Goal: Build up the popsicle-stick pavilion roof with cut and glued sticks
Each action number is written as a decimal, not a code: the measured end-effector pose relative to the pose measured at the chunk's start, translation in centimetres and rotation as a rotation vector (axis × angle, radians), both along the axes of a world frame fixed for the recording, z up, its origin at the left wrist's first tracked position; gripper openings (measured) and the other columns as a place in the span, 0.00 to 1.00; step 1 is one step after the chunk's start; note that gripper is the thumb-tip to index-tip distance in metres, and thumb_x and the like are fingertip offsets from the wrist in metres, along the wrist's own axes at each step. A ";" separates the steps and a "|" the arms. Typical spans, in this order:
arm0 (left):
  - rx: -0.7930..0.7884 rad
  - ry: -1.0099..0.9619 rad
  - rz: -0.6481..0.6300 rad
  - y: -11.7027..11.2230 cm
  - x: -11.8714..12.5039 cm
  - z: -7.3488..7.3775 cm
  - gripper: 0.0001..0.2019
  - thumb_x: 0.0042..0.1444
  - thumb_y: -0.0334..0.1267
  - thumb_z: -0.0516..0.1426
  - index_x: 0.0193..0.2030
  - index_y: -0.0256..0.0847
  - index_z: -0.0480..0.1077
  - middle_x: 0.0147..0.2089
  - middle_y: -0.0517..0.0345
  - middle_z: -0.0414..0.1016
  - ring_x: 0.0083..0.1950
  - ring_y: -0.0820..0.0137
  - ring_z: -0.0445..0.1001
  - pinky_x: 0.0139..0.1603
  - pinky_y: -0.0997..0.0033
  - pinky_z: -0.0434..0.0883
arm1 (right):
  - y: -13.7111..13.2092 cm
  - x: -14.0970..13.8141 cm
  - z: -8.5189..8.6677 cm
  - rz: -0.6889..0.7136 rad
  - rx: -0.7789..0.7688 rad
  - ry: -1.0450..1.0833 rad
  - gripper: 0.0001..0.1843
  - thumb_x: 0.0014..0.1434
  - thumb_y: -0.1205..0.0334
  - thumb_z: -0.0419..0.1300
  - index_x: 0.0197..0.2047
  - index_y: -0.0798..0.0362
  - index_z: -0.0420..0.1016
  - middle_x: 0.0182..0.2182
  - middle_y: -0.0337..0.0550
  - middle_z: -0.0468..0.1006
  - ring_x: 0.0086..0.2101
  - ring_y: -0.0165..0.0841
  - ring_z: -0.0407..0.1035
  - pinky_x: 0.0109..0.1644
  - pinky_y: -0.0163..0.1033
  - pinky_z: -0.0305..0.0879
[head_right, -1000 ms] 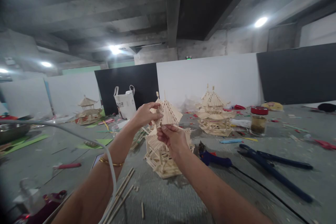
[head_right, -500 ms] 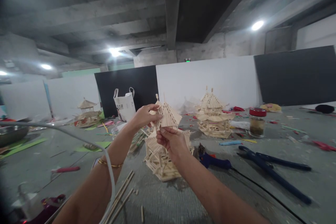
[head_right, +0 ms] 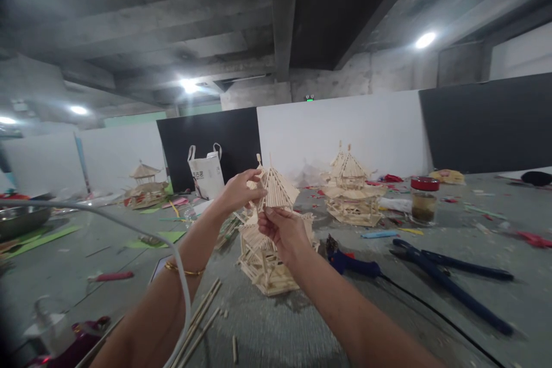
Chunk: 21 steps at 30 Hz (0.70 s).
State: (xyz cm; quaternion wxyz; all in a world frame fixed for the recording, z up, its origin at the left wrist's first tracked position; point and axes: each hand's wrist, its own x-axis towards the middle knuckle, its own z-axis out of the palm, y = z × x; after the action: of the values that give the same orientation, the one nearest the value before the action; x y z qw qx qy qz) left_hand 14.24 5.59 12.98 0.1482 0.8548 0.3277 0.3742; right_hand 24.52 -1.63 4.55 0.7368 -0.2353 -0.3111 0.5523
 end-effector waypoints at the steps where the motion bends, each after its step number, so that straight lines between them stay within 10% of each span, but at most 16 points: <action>1: 0.002 0.001 -0.003 0.0 0.0 0.0 0.31 0.45 0.38 0.59 0.59 0.39 0.60 0.53 0.49 0.68 0.28 0.75 0.74 0.15 0.79 0.70 | 0.0 0.0 0.0 0.000 -0.003 0.000 0.07 0.60 0.74 0.56 0.30 0.61 0.71 0.24 0.34 0.73 0.22 0.23 0.68 0.26 0.28 0.68; 15: -0.034 -0.091 -0.038 -0.2 -0.3 0.3 0.30 0.47 0.39 0.60 0.59 0.38 0.60 0.56 0.45 0.67 0.23 0.77 0.73 0.14 0.79 0.69 | -0.6 0.3 -0.1 -0.004 -0.027 -0.075 0.04 0.59 0.73 0.57 0.33 0.61 0.72 0.24 0.37 0.74 0.22 0.23 0.68 0.27 0.28 0.68; 21: 0.012 -0.239 0.119 -2.3 -2.3 -0.2 0.21 0.55 0.44 0.51 0.54 0.37 0.61 0.53 0.48 0.68 0.29 0.77 0.75 0.18 0.80 0.70 | -5.5 -0.3 -1.3 0.103 -0.086 -0.359 0.08 0.50 0.60 0.61 0.30 0.57 0.73 0.21 0.37 0.75 0.18 0.25 0.67 0.19 0.27 0.64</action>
State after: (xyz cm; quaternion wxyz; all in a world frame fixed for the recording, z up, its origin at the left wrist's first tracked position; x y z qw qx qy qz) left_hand 11.90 3.24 12.75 0.1584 0.7842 0.3554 0.4834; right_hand 24.20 -7.17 3.27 0.6295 -0.3450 -0.4252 0.5512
